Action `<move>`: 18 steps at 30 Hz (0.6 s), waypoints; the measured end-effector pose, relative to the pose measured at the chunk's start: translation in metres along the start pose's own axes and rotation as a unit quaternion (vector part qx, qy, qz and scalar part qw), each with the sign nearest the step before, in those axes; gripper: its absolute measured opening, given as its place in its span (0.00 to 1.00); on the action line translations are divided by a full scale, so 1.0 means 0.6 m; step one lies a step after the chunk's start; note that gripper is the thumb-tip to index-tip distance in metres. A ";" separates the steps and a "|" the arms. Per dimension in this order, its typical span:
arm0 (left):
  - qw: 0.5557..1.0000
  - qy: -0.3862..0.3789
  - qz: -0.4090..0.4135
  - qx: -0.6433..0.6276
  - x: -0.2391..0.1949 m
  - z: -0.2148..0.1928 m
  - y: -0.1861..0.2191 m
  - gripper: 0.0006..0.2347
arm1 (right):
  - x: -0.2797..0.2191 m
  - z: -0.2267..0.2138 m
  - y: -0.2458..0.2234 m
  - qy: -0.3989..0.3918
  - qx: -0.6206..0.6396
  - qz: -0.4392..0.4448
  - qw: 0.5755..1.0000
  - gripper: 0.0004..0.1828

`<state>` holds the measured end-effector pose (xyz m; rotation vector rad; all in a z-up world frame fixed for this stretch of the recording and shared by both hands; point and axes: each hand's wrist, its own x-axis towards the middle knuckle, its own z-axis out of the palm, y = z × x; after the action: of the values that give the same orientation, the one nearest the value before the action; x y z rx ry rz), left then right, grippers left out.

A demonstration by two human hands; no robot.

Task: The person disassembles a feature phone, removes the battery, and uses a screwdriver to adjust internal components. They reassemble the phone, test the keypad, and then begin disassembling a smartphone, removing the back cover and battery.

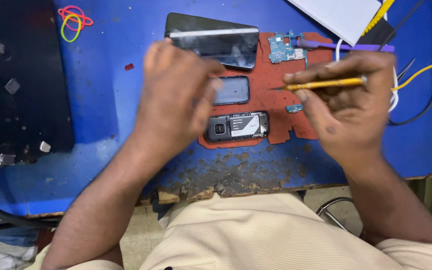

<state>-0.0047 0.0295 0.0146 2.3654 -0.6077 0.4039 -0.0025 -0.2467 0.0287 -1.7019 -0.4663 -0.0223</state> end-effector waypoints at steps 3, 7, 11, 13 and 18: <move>0.995 0.079 -0.043 -0.034 -0.003 -0.008 -0.016 0.01 | 0.019 0.025 0.024 -0.033 0.026 0.017 0.999 0.21; 0.990 0.108 -0.060 -0.064 -0.003 -0.007 -0.023 0.02 | 0.033 0.047 0.048 -0.097 -0.025 0.010 0.995 0.20; 0.990 0.099 -0.064 -0.072 -0.004 0.000 -0.020 0.02 | 0.032 0.059 0.060 -0.103 -0.032 0.024 0.994 0.20; 0.991 0.084 -0.070 -0.079 -0.006 0.003 -0.017 0.02 | 0.028 0.060 0.061 -0.099 -0.034 0.026 0.994 0.20; 0.994 0.059 -0.036 -0.086 -0.002 0.016 -0.011 0.02 | 0.029 0.047 0.043 -0.038 0.056 0.039 0.997 0.21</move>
<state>-0.0008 0.0280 0.0037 2.1754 -0.4813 0.4372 0.0145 -0.2174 0.0038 -1.6141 -0.4502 0.1234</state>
